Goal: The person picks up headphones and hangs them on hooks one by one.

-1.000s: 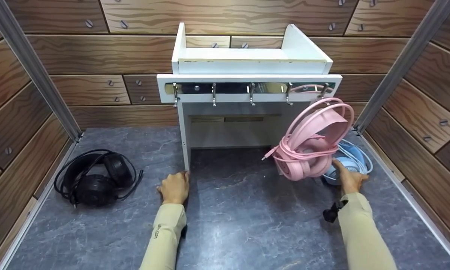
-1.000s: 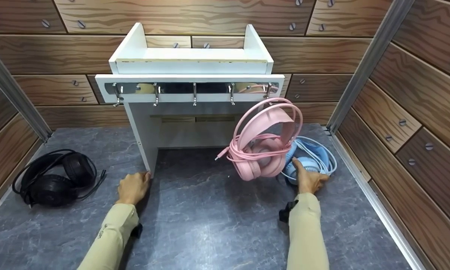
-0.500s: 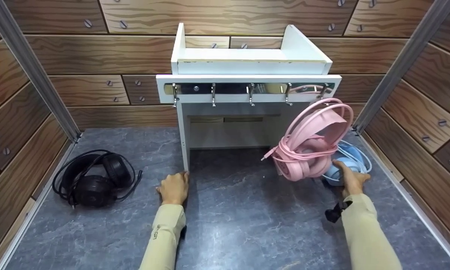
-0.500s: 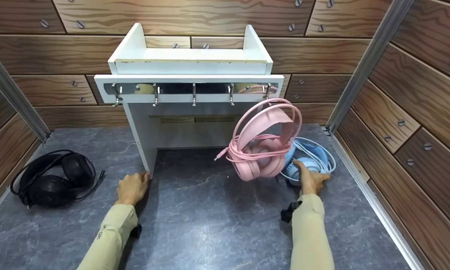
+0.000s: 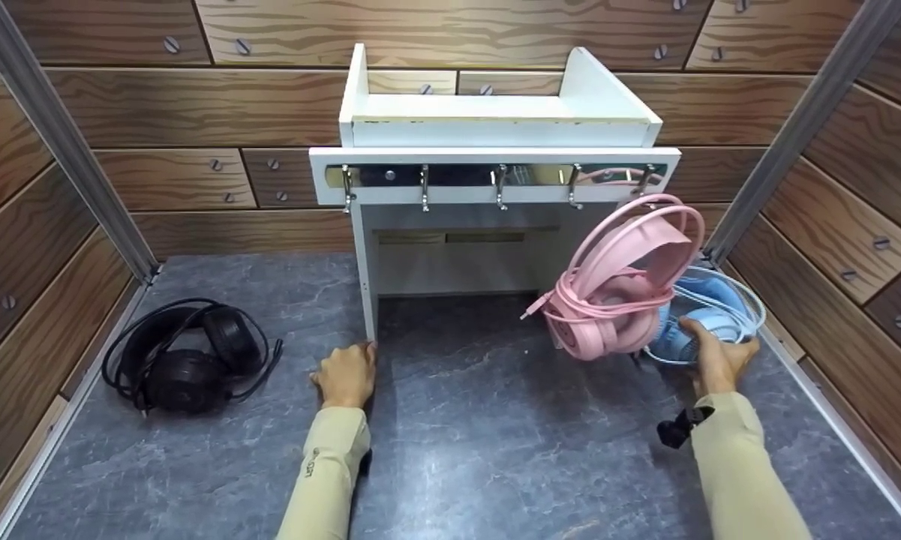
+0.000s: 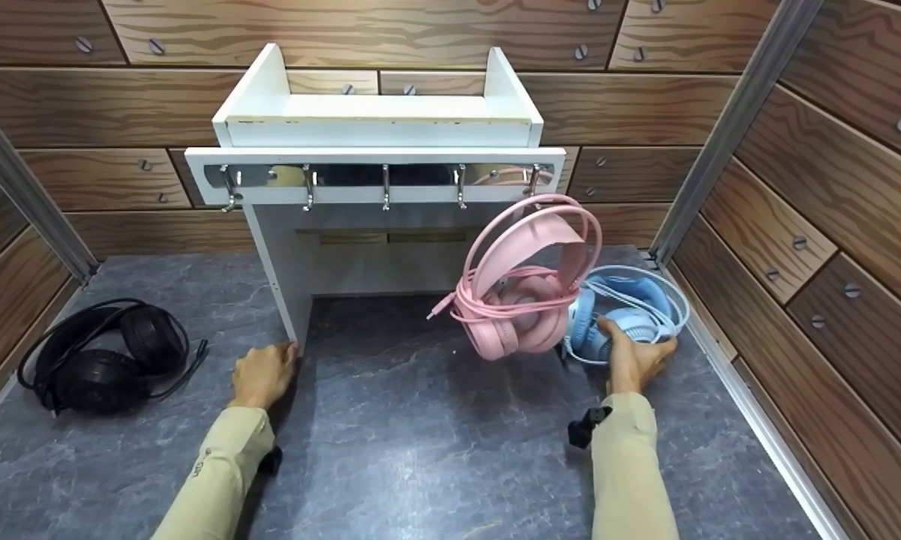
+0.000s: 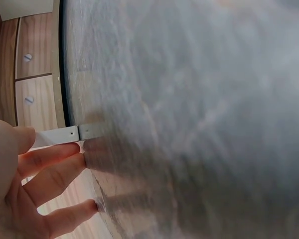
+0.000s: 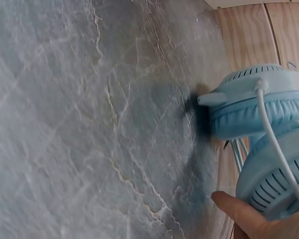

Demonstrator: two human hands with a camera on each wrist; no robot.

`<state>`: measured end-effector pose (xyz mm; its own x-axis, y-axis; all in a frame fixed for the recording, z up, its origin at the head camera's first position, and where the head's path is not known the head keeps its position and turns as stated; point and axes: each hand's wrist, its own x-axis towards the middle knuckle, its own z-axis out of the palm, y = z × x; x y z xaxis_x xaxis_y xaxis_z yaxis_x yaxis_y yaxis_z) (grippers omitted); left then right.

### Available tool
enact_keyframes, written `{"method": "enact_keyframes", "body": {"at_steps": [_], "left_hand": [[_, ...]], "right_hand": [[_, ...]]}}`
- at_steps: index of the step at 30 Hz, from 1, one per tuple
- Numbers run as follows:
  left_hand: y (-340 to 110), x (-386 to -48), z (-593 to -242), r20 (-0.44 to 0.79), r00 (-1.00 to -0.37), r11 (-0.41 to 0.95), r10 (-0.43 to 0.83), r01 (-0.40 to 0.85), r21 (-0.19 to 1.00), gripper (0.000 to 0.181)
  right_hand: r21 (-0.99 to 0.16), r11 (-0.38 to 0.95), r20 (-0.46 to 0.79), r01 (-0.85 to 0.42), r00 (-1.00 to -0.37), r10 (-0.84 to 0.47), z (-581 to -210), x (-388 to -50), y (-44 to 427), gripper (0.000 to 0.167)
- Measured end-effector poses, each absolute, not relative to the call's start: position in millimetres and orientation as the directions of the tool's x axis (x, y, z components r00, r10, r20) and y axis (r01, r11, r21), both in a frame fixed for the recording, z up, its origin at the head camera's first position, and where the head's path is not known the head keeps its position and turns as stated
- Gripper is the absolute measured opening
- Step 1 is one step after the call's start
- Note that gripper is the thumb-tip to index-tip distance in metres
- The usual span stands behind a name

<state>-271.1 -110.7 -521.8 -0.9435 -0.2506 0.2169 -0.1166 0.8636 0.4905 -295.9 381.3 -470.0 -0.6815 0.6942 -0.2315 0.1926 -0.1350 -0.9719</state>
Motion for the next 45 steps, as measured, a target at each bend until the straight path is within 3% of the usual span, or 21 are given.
{"method": "enact_keyframes", "body": {"at_steps": [17,37,45], "left_hand": [[-111.6,-273.0,-518.4,0.155,-0.948,0.85,-0.279,-0.169,0.498,0.037],[-110.7,-271.7,-520.7,0.213,-0.941,0.864,-0.264,-0.132,0.485,0.034],[-109.6,-271.5,-520.2,0.184,-0.943,0.852,-0.276,-0.152,0.501,0.034]], "right_hand": [[-0.991,-0.131,-0.086,-0.023,-0.641,0.763,-460.0,-295.7,378.9,0.115],[-0.944,-0.239,-0.028,-0.226,-0.669,0.743,-450.6,-292.4,378.0,0.11],[-0.924,-0.261,-0.021,-0.28,-0.644,0.765,-443.7,-290.3,376.6,0.11]]}}
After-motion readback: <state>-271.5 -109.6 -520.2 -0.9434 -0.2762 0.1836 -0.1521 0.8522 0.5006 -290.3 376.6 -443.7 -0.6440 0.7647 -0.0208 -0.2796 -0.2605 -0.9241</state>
